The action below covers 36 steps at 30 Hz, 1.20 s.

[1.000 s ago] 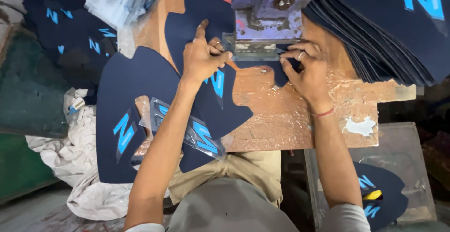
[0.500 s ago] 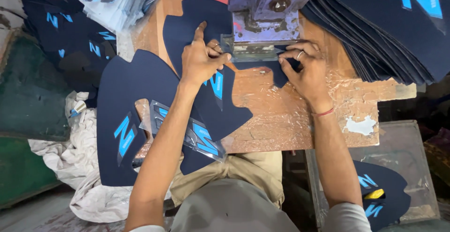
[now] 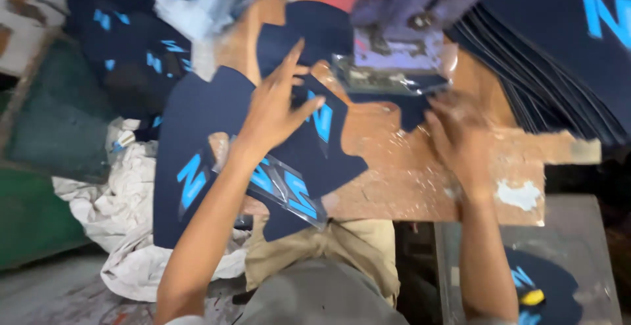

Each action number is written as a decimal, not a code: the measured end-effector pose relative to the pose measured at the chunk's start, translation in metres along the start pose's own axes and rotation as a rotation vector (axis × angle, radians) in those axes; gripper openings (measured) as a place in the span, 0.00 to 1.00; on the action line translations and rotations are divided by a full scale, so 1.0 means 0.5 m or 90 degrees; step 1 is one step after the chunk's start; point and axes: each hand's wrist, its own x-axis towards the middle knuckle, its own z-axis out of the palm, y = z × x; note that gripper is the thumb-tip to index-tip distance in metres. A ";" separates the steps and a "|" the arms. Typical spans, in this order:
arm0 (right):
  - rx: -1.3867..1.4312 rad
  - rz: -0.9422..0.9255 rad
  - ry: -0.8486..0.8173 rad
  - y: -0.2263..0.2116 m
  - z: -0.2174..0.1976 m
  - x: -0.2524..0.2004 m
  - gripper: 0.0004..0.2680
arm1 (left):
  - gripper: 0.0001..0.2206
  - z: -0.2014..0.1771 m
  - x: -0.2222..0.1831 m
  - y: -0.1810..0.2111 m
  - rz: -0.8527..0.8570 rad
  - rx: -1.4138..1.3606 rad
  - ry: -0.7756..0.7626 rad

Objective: Applying logos to fabric shoe components using a manual heat press machine.

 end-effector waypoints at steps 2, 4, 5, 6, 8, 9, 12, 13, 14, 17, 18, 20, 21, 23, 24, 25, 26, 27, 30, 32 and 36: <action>0.072 0.093 0.013 -0.026 -0.023 -0.063 0.08 | 0.44 -0.077 -0.090 -0.008 0.088 0.265 0.045; 0.071 0.143 -0.002 -0.058 -0.030 -0.097 0.07 | 0.46 -0.129 -0.169 -0.020 0.018 0.311 0.020; 0.062 0.194 -0.002 -0.073 -0.029 -0.111 0.06 | 0.49 -0.159 -0.209 -0.024 -0.036 0.356 -0.009; 0.076 0.189 -0.015 -0.104 -0.023 -0.098 0.06 | 0.49 -0.161 -0.238 -0.033 -0.054 0.364 -0.003; 0.084 0.111 -0.108 -0.168 -0.008 -0.068 0.10 | 0.54 -0.169 -0.284 -0.054 -0.025 0.452 -0.087; 0.092 0.111 -0.120 -0.209 0.030 -0.053 0.10 | 0.54 -0.157 -0.301 -0.046 -0.039 0.452 -0.087; 0.105 -0.070 -0.177 -0.312 0.145 0.003 0.12 | 0.56 -0.132 -0.315 -0.034 -0.031 0.376 -0.092; 0.122 -0.108 -0.214 -0.340 0.182 0.019 0.12 | 0.58 -0.128 -0.318 -0.038 -0.034 0.354 -0.091; 0.139 -0.145 -0.251 -0.368 0.221 0.035 0.13 | 0.59 -0.124 -0.321 -0.044 -0.036 0.331 -0.090; 0.116 -0.147 -0.264 -0.393 0.316 0.068 0.09 | 0.60 -0.126 -0.325 -0.055 -0.030 0.324 -0.092; 0.116 -0.148 -0.270 -0.392 0.309 0.063 0.09 | 0.60 -0.124 -0.328 -0.055 -0.034 0.320 -0.091; 0.143 -0.159 -0.328 -0.386 0.297 0.059 0.04 | 0.59 -0.125 -0.325 -0.057 -0.031 0.332 -0.095; 0.141 -0.156 -0.327 -0.363 0.250 0.030 0.04 | 0.59 -0.127 -0.321 -0.055 -0.029 0.330 -0.098; 0.421 -0.255 -0.591 -0.318 0.154 -0.036 0.02 | 0.61 -0.125 -0.322 -0.053 -0.031 0.315 -0.102; 0.422 -0.246 -0.597 -0.311 0.097 -0.081 0.02 | 0.61 -0.126 -0.324 -0.054 -0.035 0.307 -0.107; 0.460 -0.176 -0.784 -0.299 0.041 -0.118 0.02 | 0.60 -0.126 -0.322 -0.056 -0.039 0.320 -0.102; 0.492 -0.098 -0.970 -0.288 -0.017 -0.155 0.03 | 0.60 -0.125 -0.319 -0.056 -0.042 0.332 -0.096; 0.493 -0.094 -0.970 -0.302 -0.046 -0.164 0.03 | 0.60 -0.129 -0.319 -0.051 -0.042 0.330 -0.099; 0.603 -0.002 -0.644 -0.314 -0.121 -0.201 0.02 | 0.59 -0.135 -0.313 -0.034 -0.016 0.312 -0.116; 0.496 0.202 -0.079 -0.284 -0.144 -0.232 0.04 | 0.57 -0.143 -0.314 -0.024 -0.020 0.283 -0.098; 0.377 0.229 0.177 -0.091 -0.152 -0.210 0.05 | 0.45 -0.189 -0.376 -0.070 -0.022 0.339 0.125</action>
